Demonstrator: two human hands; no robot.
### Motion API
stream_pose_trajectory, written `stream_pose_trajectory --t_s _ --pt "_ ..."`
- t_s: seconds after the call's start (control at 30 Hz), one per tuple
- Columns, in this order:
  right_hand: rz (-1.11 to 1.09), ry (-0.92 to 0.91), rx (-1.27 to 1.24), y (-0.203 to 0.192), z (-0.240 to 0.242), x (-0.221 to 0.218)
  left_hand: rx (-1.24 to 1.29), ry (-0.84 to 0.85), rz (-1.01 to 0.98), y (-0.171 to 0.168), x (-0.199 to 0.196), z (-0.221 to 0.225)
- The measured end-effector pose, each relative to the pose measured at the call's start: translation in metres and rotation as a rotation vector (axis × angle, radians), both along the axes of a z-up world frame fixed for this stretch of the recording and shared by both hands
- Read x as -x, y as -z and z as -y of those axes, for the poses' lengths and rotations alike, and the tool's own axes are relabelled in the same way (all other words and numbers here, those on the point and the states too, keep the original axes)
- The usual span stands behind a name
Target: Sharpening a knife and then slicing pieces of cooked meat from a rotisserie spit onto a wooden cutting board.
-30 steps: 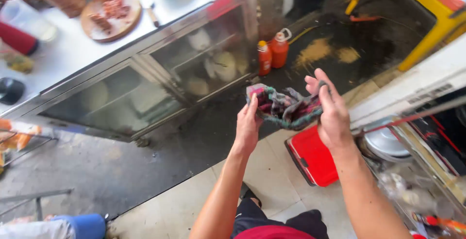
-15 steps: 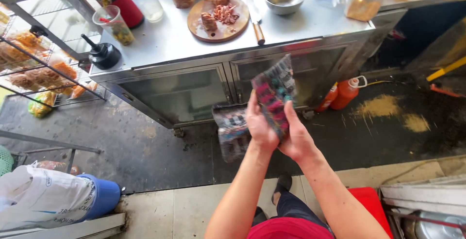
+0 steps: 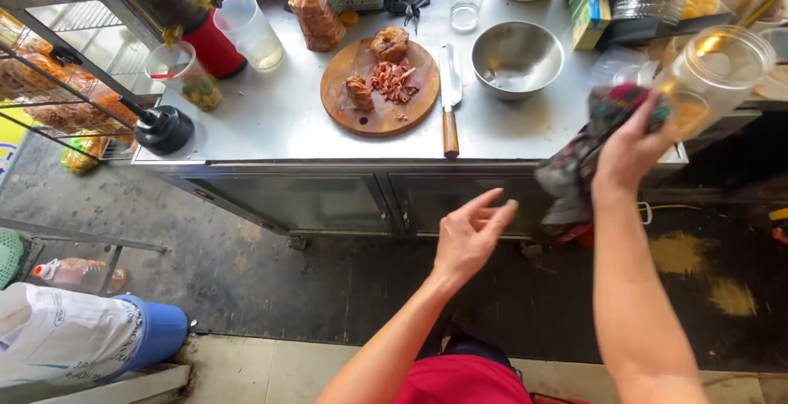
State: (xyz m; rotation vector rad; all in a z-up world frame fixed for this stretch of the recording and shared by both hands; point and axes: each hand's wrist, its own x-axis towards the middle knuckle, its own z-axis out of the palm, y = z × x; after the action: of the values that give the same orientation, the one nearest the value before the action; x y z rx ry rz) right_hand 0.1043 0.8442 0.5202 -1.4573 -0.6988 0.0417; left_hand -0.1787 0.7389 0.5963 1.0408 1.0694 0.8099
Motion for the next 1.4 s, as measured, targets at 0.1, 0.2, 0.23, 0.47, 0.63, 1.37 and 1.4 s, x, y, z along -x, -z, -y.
stream_pose_trajectory --t_s 0.1,0.2,0.23,0.47,0.63,1.37,1.4 --pt "0.117 -0.053 -0.064 -0.019 -0.047 -0.036 -0.236 -0.171 -0.237 0.035 0.037 -0.061" --pt "0.228 -0.151 0.281 -0.003 -0.064 -0.030 -0.263 -0.324 -0.367 0.063 0.091 -0.124" --pt "0.489 -0.135 0.314 0.010 -0.066 -0.019 -0.262 -0.388 -0.427 0.065 0.107 -0.146" --pt "0.364 -0.644 0.737 0.036 -0.098 0.156 -0.282 -0.479 -0.699 0.098 0.183 -0.318" --pt "0.530 -0.518 0.888 0.071 -0.144 0.186 -0.130 -0.219 -0.795 0.099 0.189 -0.370" --pt "0.327 -1.033 1.403 -0.043 -0.179 0.171 0.071 -0.132 0.135 0.057 0.272 -0.424" --pt "0.331 -1.045 1.396 -0.034 -0.176 0.171 0.067 -0.142 0.128 0.057 0.270 -0.423"
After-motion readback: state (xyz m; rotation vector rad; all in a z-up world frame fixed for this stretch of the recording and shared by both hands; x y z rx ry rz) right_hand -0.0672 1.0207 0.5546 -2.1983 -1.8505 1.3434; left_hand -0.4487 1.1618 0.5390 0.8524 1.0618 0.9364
